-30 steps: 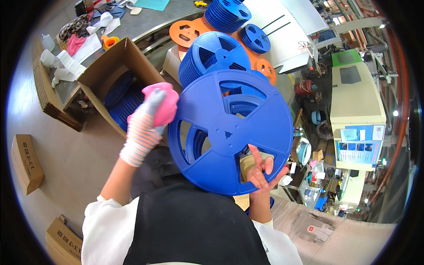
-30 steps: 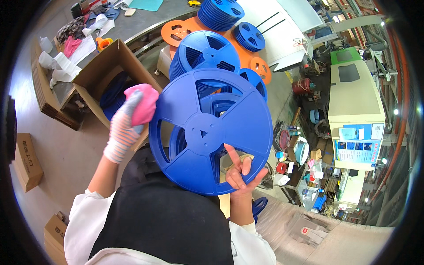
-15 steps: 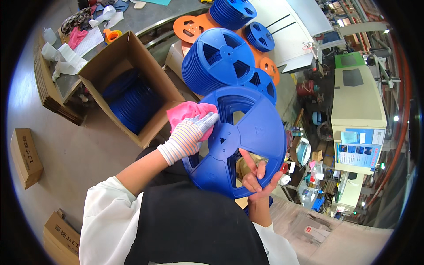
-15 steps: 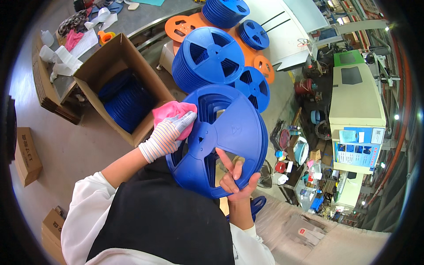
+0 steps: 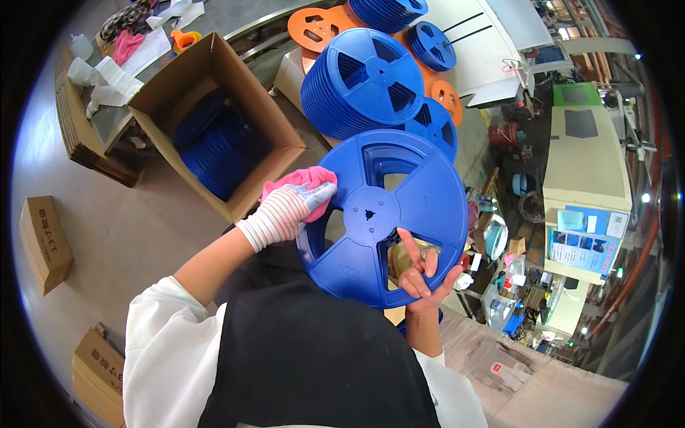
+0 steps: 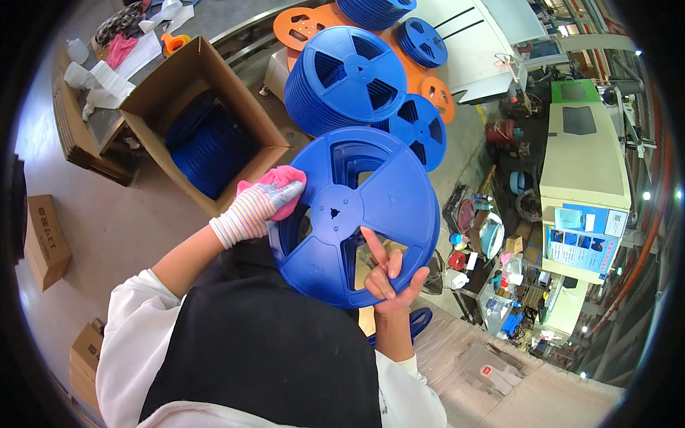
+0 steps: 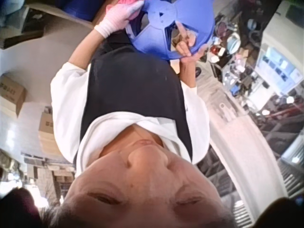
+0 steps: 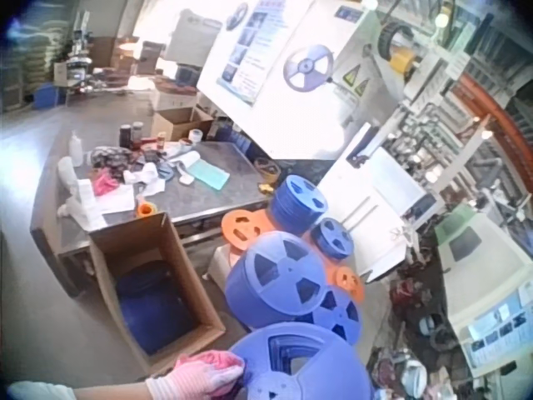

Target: The person wipes the surface of blue plastic spools with a pink cloth, then places them into a cardboard box. The person repeats this process for multiple spools.

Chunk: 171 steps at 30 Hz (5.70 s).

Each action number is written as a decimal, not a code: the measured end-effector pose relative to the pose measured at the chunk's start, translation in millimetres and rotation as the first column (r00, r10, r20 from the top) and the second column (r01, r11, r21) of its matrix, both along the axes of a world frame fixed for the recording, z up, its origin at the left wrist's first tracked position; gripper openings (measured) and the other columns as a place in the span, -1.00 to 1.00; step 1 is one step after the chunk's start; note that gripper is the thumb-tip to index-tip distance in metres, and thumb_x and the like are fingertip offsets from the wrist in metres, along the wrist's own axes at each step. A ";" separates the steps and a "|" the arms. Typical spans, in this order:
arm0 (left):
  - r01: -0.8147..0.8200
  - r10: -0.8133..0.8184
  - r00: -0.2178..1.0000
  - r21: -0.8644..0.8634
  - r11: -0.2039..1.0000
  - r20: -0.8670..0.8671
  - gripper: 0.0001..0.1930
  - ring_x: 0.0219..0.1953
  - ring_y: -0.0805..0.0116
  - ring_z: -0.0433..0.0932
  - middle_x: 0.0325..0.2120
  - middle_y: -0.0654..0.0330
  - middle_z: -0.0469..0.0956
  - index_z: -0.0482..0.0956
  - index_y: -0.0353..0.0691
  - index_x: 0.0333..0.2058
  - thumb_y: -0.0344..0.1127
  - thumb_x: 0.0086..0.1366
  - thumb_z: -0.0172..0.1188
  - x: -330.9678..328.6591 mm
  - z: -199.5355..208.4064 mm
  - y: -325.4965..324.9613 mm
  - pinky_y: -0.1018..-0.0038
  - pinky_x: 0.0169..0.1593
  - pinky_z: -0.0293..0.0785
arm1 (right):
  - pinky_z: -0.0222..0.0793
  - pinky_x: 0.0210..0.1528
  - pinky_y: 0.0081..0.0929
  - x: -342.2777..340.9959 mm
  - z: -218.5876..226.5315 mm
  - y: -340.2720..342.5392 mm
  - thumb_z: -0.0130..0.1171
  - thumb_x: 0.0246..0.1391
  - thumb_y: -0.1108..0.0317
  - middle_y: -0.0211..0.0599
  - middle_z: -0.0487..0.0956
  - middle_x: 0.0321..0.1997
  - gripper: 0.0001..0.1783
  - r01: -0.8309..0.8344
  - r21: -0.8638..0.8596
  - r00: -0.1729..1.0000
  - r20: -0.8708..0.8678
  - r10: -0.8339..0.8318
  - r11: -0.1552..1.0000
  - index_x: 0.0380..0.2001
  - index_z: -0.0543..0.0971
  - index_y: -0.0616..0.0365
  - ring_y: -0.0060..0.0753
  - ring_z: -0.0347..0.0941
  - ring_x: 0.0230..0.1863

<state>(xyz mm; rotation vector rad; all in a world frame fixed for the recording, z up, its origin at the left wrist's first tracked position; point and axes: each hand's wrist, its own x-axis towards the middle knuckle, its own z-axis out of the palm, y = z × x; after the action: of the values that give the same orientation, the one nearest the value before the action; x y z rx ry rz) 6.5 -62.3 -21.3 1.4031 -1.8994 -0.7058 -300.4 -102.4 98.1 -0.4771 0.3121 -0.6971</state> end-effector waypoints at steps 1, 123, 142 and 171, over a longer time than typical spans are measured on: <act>-0.043 0.043 0.999 0.034 0.998 0.011 -0.19 -0.27 -0.12 0.60 -0.19 -0.09 0.57 0.29 -0.04 0.27 -0.57 -0.05 0.17 2.3 -3.8 -1.0 0.13 -0.21 0.51 | 0.07 -0.61 -0.68 0.2 -2.0 -1.1 0.09 0.24 -0.22 0.29 -0.19 0.54 -0.40 -0.009 -0.008 1.000 0.012 0.009 1.000 -0.42 0.35 0.17 -0.79 0.21 -0.72; -0.223 0.791 -0.307 0.848 0.480 -0.529 -0.68 -0.29 0.22 0.59 -0.32 0.14 0.58 0.51 -0.23 -0.18 -0.66 0.06 0.21 78.8 -139.5 88.7 0.30 -0.17 0.60 | 0.50 -0.33 -0.37 -22.5 -47.5 -7.0 -0.06 0.37 -0.09 -0.09 0.28 0.39 -0.49 0.361 -0.126 0.547 -0.774 -0.319 0.924 -0.12 0.50 0.22 -0.10 0.62 -0.12; -0.101 0.705 -0.178 0.725 0.681 -0.686 -0.03 0.24 0.06 0.40 0.23 -0.07 0.34 0.01 -0.17 0.41 -0.62 0.05 0.31 85.1 -140.4 57.7 0.22 0.27 0.40 | 0.31 -0.53 -0.48 -25.4 -19.2 -16.8 -0.14 0.31 -0.29 0.14 0.14 0.47 -0.37 0.410 -0.201 0.739 -0.499 -0.453 0.890 -0.15 0.51 0.12 -0.37 0.45 -0.52; -0.041 0.674 0.421 0.729 0.683 -0.607 -0.48 -0.12 0.38 0.53 -0.18 0.21 0.56 0.48 -0.22 -0.03 -0.27 0.02 0.42 15.7 -10.2 134.2 0.40 0.07 0.47 | 0.09 -0.58 -0.65 -16.4 -16.9 -18.4 -0.09 0.36 -0.16 0.19 0.04 0.50 -0.42 0.352 0.123 0.936 -0.077 -0.345 0.928 -0.30 0.39 0.26 -0.69 0.18 -0.69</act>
<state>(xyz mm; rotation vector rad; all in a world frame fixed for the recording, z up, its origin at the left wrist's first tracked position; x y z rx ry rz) 22.3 71.9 -31.5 1.3579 -0.4662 -1.5273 -316.8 -120.8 81.2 -0.3133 0.4995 -1.0039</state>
